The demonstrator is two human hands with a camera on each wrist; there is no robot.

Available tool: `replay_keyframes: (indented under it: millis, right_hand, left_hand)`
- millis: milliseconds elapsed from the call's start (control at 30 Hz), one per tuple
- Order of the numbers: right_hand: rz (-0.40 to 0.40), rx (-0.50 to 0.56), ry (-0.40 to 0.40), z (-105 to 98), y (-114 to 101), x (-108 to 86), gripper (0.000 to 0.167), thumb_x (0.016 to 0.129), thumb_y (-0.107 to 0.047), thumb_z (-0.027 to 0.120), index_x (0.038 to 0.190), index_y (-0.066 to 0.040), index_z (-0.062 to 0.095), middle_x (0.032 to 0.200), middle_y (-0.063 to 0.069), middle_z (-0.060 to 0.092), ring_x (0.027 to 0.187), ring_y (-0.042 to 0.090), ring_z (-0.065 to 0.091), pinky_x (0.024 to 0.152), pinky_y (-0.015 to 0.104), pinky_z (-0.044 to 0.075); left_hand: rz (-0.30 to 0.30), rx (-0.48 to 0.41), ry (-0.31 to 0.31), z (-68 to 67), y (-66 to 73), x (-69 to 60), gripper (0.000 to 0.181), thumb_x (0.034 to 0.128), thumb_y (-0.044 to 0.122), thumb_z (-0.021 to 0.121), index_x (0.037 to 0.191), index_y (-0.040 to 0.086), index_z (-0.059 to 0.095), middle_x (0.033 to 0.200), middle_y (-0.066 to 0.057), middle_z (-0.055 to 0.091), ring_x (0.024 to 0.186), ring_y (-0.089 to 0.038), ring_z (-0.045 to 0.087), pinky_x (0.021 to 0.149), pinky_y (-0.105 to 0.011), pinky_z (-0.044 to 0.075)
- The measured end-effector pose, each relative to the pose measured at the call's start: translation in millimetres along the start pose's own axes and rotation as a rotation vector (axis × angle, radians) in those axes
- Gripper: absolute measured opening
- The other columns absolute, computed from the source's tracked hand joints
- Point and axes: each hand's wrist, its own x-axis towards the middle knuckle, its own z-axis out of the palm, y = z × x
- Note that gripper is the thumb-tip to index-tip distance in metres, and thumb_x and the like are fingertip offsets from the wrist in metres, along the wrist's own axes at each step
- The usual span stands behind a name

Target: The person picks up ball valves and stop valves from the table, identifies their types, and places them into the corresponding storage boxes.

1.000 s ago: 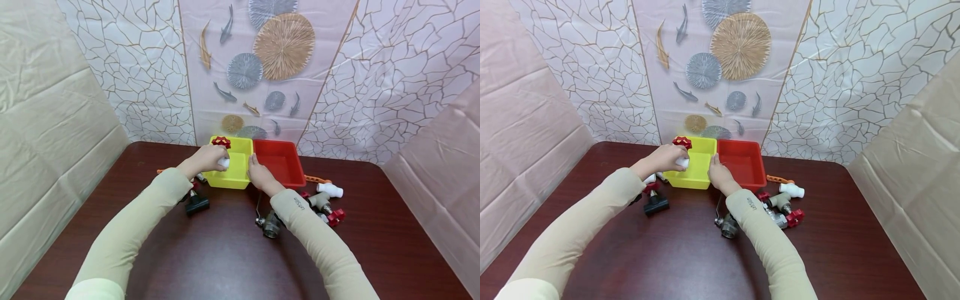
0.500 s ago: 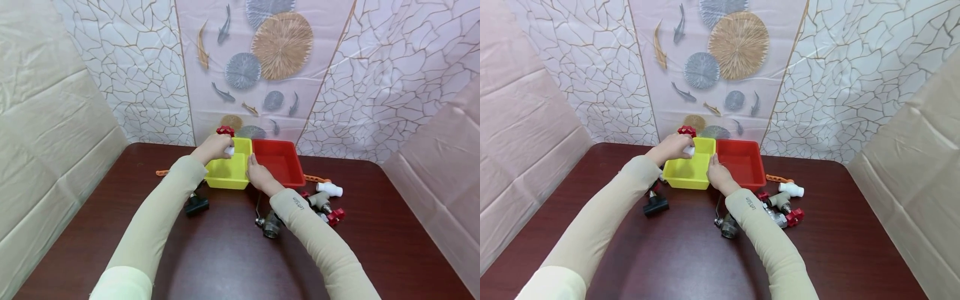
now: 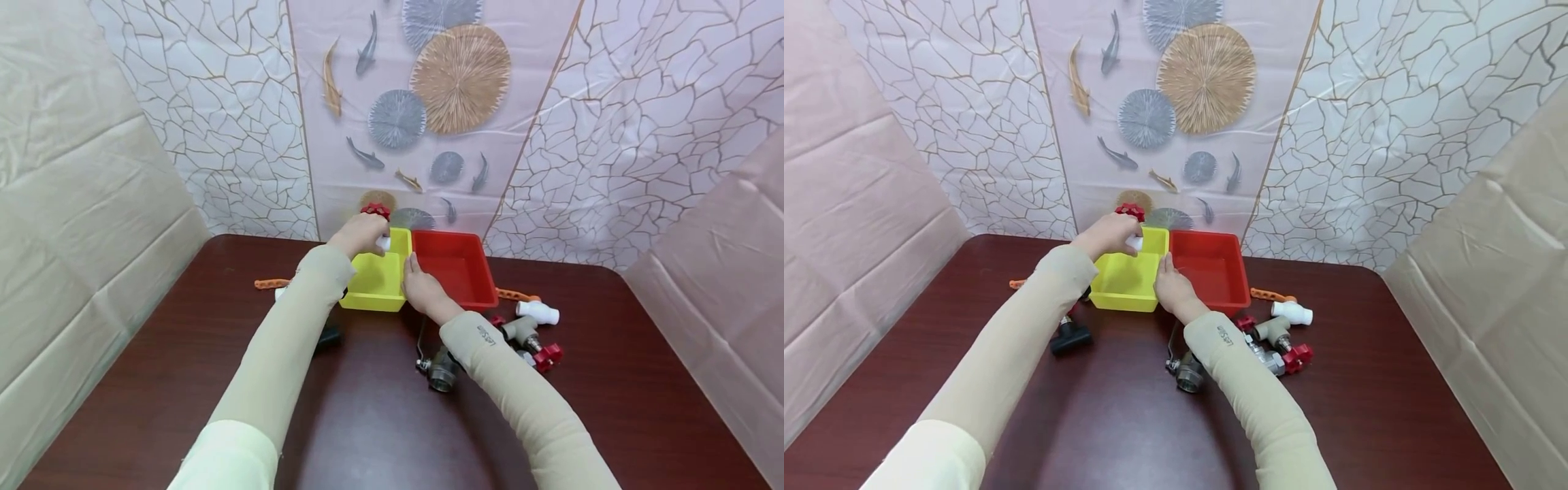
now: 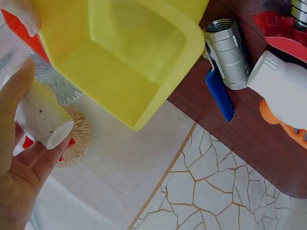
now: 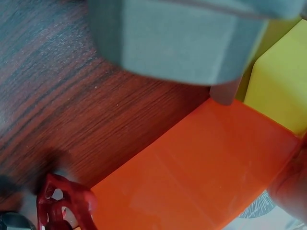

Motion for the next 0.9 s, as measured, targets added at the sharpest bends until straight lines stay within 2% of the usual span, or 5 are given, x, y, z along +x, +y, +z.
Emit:
replay_keyframes:
  millis: [133, 267, 500, 667, 900]
  right_hand:
    - [0.004, 0.001, 0.015, -2, 0, 2.2, 0.059, 0.101, -0.018, 0.039, 0.147, 0.007, 0.014, 0.156, 0.024, 0.009, 0.086, 0.032, 0.065, 0.079, 0.036, 0.055]
    - [0.010, 0.003, 0.027, -4, 1, 2.5, 0.057, 0.101, -0.018, 0.037, 0.147, 0.008, 0.015, 0.155, 0.025, 0.010, 0.111, 0.035, 0.059, 0.091, 0.040, 0.051]
    - [-0.007, 0.033, 0.025, -2, -1, 0.4, 0.056, 0.101, -0.015, 0.037, 0.146, 0.010, 0.016, 0.154, 0.027, 0.011, 0.108, 0.037, 0.060, 0.090, 0.041, 0.051]
    - [-0.014, 0.008, 0.020, 2, -1, 1.5, 0.055, 0.101, -0.015, 0.036, 0.145, 0.010, 0.016, 0.154, 0.027, 0.011, 0.105, 0.036, 0.062, 0.087, 0.039, 0.053]
    - [0.001, -0.004, 0.015, 3, -2, 2.0, 0.055, 0.101, -0.015, 0.035, 0.146, 0.010, 0.014, 0.154, 0.027, 0.010, 0.118, 0.036, 0.055, 0.091, 0.040, 0.051]
  left_hand:
    - [-0.013, 0.005, 0.033, -0.1, 0.7, 5.5, 0.032, 0.0770, 0.023, 0.078, 0.104, 0.008, 0.071, 0.108, -0.005, 0.069, 0.103, -0.024, 0.062, 0.092, -0.038, 0.049]
    - [-0.024, 0.005, 0.038, -0.2, 2.3, 9.2, 0.032, 0.0762, 0.024, 0.079, 0.103, 0.008, 0.071, 0.107, -0.005, 0.070, 0.102, -0.025, 0.063, 0.091, -0.040, 0.049]
    - [-0.050, 0.023, -0.003, 8.0, 1.1, 10.6, 0.032, 0.0758, 0.022, 0.079, 0.103, 0.008, 0.070, 0.106, -0.005, 0.070, 0.101, -0.024, 0.062, 0.091, -0.038, 0.049]
    - [-0.038, 0.039, -0.030, 16.4, 0.0, 13.9, 0.029, 0.0762, 0.022, 0.079, 0.101, 0.009, 0.071, 0.104, -0.004, 0.070, 0.098, -0.024, 0.062, 0.090, -0.038, 0.049]
    - [-0.031, 0.057, -0.023, 26.0, -3.9, 15.4, 0.030, 0.0758, 0.023, 0.079, 0.101, 0.009, 0.071, 0.103, -0.004, 0.071, 0.098, -0.023, 0.063, 0.091, -0.037, 0.049]
